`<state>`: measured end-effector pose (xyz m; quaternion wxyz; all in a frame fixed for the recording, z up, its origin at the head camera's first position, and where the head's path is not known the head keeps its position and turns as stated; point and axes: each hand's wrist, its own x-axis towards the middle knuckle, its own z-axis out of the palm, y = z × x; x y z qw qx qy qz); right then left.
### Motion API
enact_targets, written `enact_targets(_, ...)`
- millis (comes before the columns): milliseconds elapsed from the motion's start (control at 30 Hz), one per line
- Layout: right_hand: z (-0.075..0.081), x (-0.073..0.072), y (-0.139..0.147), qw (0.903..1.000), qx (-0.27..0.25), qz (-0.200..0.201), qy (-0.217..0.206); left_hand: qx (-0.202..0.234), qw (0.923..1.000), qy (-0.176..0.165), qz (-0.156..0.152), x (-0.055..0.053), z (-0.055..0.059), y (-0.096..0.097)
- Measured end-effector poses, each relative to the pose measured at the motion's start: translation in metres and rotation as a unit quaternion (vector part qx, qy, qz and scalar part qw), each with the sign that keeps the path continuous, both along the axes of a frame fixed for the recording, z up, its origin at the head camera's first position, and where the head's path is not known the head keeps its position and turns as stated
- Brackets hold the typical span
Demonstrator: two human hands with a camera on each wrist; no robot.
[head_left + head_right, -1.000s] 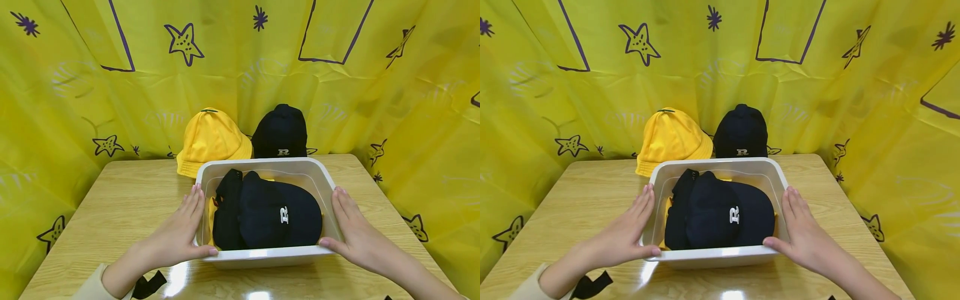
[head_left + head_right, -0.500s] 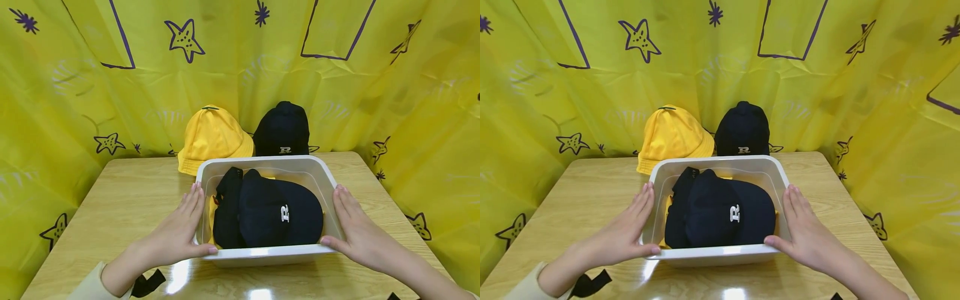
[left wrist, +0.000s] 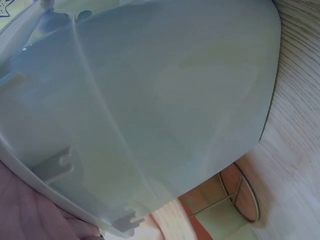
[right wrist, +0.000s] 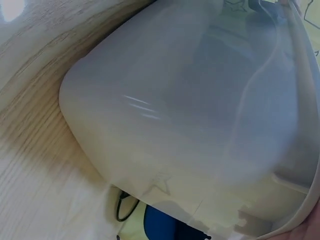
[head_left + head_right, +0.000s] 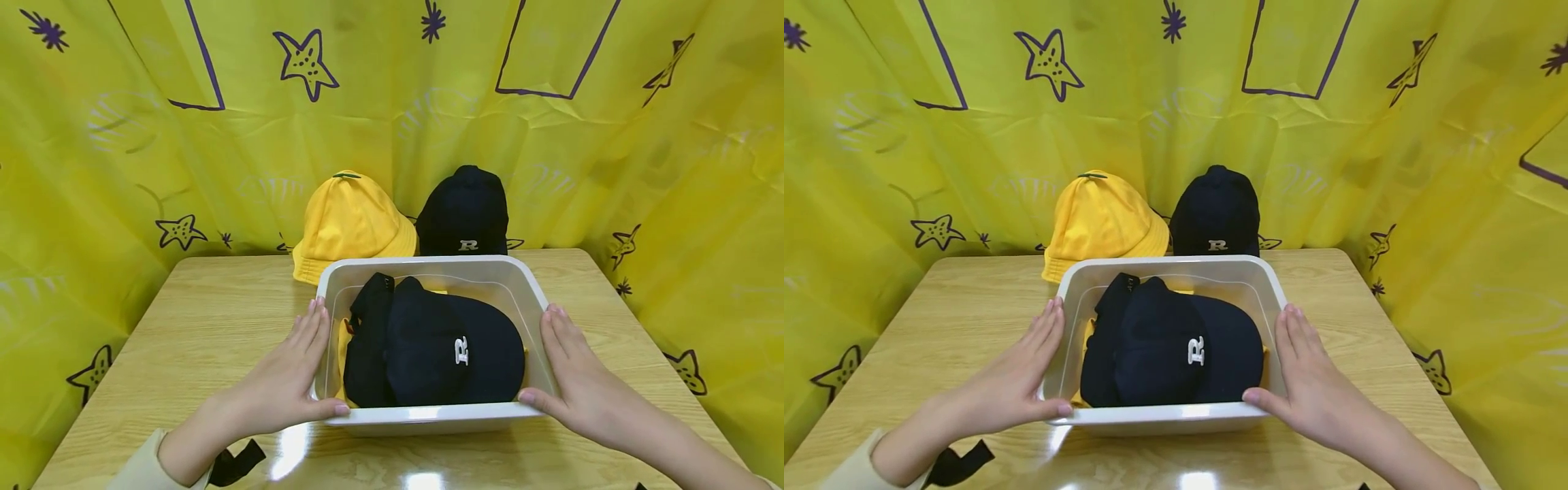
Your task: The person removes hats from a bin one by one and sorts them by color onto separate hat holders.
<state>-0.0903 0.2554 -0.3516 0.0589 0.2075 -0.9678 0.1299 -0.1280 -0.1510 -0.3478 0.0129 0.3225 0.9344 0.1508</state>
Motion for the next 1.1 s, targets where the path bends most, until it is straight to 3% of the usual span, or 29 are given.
enact_targets(267, 0.008, -0.001, 0.003, 0.9988, 0.04, 0.01, -0.026, 0.002, 1.0, 0.002, -0.001, 0.001, 0.001, 0.0)
enact_targets(567, 0.032, -0.01, 0.019, 0.9932, 0.025, 0.033, -0.109, -0.005, 1.0, 0.002, 0.001, 0.002, 0.003, 0.0)
enact_targets(733, 0.053, -0.022, 0.023, 0.9827, -0.018, 0.086, -0.163, -0.017, 0.9997, 0.014, -0.005, 0.001, 0.005, 0.0)
enact_targets(833, 0.066, -0.031, 0.024, 0.9758, -0.015, 0.118, -0.183, -0.025, 0.9995, 0.017, -0.008, 0.001, 0.005, 0.0)
enact_targets(1100, 0.097, -0.062, 0.02, 0.9602, 0.01, 0.207, -0.187, -0.053, 0.9975, 0.044, -0.013, 0.001, 0.009, 0.001)
